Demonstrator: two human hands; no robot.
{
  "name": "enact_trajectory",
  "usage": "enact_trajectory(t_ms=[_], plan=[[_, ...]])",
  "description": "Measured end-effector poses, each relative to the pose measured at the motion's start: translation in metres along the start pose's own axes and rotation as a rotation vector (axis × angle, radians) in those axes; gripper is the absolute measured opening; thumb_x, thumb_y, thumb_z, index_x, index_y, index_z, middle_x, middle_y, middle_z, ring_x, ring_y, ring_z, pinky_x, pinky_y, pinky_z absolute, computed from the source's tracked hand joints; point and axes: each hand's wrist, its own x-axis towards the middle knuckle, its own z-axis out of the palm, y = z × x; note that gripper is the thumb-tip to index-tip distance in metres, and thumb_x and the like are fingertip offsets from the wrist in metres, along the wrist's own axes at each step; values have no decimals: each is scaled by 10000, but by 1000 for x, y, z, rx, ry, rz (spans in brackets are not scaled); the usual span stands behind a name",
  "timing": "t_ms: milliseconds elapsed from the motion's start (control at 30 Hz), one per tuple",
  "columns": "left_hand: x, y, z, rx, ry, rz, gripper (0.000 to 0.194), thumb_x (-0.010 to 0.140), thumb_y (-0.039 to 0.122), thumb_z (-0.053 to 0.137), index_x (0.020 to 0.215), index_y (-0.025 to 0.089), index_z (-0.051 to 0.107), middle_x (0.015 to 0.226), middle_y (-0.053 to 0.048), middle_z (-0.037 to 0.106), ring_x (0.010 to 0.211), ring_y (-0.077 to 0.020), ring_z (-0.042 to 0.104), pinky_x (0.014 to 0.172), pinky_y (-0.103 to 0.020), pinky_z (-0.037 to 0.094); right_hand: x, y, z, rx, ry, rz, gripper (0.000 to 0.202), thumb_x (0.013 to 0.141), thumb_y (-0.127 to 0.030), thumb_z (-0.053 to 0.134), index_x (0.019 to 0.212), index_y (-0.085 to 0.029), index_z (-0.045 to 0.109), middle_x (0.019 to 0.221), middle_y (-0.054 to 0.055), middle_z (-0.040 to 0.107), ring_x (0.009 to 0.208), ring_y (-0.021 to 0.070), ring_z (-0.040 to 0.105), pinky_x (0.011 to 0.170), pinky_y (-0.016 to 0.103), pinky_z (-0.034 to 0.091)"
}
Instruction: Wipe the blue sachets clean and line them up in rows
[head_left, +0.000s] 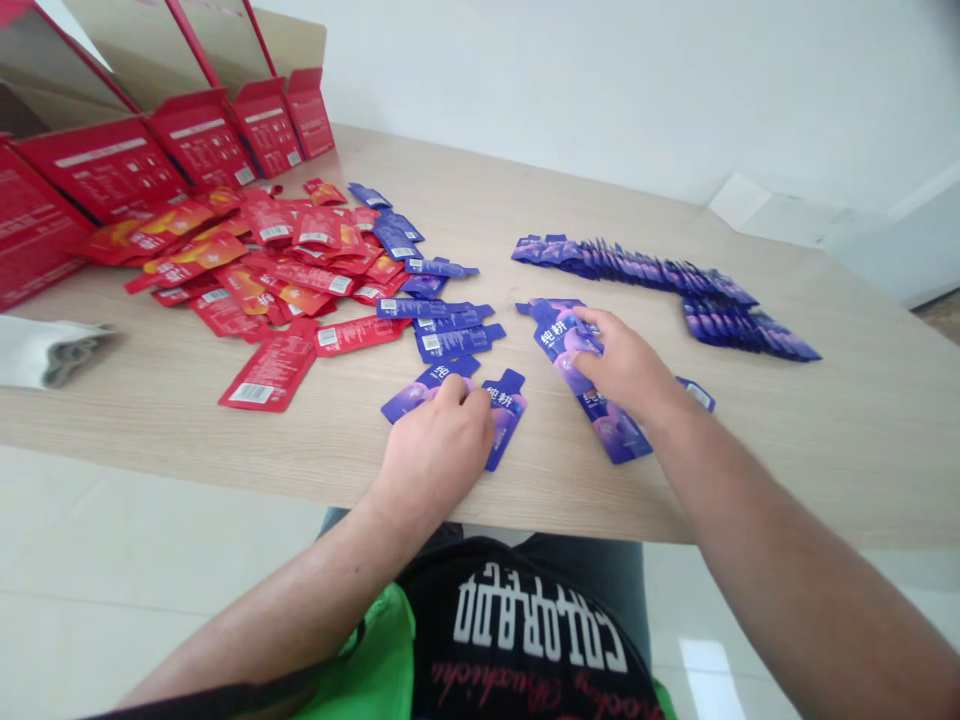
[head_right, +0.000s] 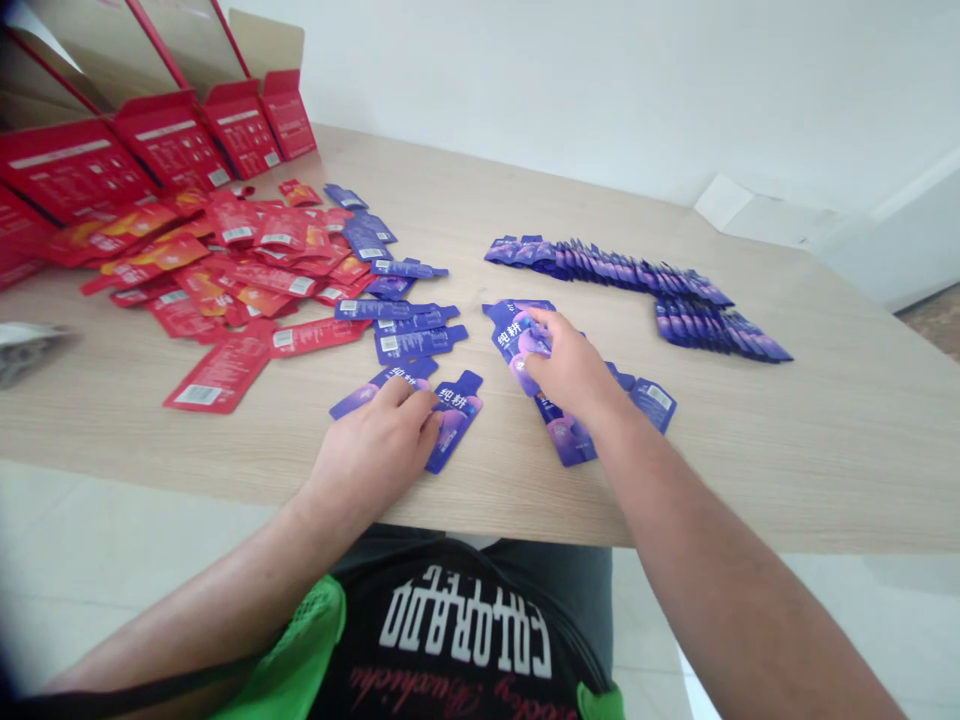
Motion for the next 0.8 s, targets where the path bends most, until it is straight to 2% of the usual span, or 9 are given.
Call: enact_trajectory(t_ms=[67, 133, 267, 367, 467, 600, 667, 733, 800], plan=[[-3, -5, -3, -29, 51, 24, 303, 1013, 368, 411, 1068, 221, 670, 1085, -98, 618, 921, -237, 629, 713, -351, 552, -24, -6, 5, 263, 28, 135, 694, 843, -281, 606, 1495, -387, 394, 1283, 58, 625, 795, 198, 676, 691, 394, 604], [-8, -16, -4, -40, 106, 34, 315, 993, 405, 466, 1171, 234, 661, 1172, -112, 602, 1075, -277, 591, 896, -426, 545, -49, -17, 14, 515, -12, 238, 800, 853, -284, 589, 1553, -443, 236, 1180, 47, 629, 633, 151, 621, 497, 317, 562], [-22, -41, -2, -84, 57, 42, 492, 896, 474, 623, 1336, 254, 592, 1390, -131, 508, 1296, -348, 472, 1092, -547, 434, -86, -35, 29, 708, -166, 248, 786, 867, -251, 596, 1559, -402, 255, 1256, 67, 598, 727, 150, 645, 575, 320, 608], [-33, -47, -1, -161, -83, 93, 667, 850, 478, 681, 1453, 272, 483, 1523, -114, 410, 1397, -346, 396, 1130, -533, 415, -99, -34, 31, 584, -288, 164, 655, 880, -243, 596, 1505, -311, 411, 1410, 106, 538, 811, 160, 671, 714, 370, 632], [-39, -41, -4, -187, -160, 129, 671, 858, 403, 685, 1477, 276, 457, 1584, -105, 352, 1429, -335, 368, 1139, -516, 414, -106, -26, 27, 423, -281, 48, 574, 860, -223, 613, 1425, -265, 520, 1512, 127, 450, 862, 175, 685, 836, 428, 619], [-34, -31, -6, -170, -134, 159, 533, 900, 316, 638, 1416, 243, 527, 1496, -107, 477, 1359, -310, 437, 1128, -496, 423, -113, -22, 20, 226, -252, -70, 584, 869, -241, 614, 1441, -291, 509, 1503, 140, 446, 845, 200, 688, 860, 495, 607], [-29, -27, -4, -177, -102, 173, 502, 895, 314, 647, 1381, 227, 554, 1429, -108, 534, 1303, -302, 475, 1118, -489, 428, -115, -24, 19, 76, -218, -147, 622, 876, -291, 638, 1476, -294, 473, 1491, 134, 457, 1065, 273, 657, 957, 533, 562], [-23, -23, 0, -186, -79, 185, 487, 888, 320, 659, 1357, 223, 570, 1396, -106, 552, 1272, -299, 489, 1107, -486, 434, -116, -26, 21, -69, -180, -229, 649, 872, -352, 665, 1485, -279, 464, 1485, 123, 467, 1306, 325, 517, 1084, 566, 465], [-17, -17, 4, -186, -60, 192, 474, 891, 313, 653, 1349, 218, 575, 1386, -107, 553, 1258, -298, 492, 1099, -485, 435, -115, -28, 24, -158, -156, -288, 634, 873, -377, 671, 1468, -260, 485, 1462, 118, 497, 1374, 328, 448, 1145, 567, 394]])
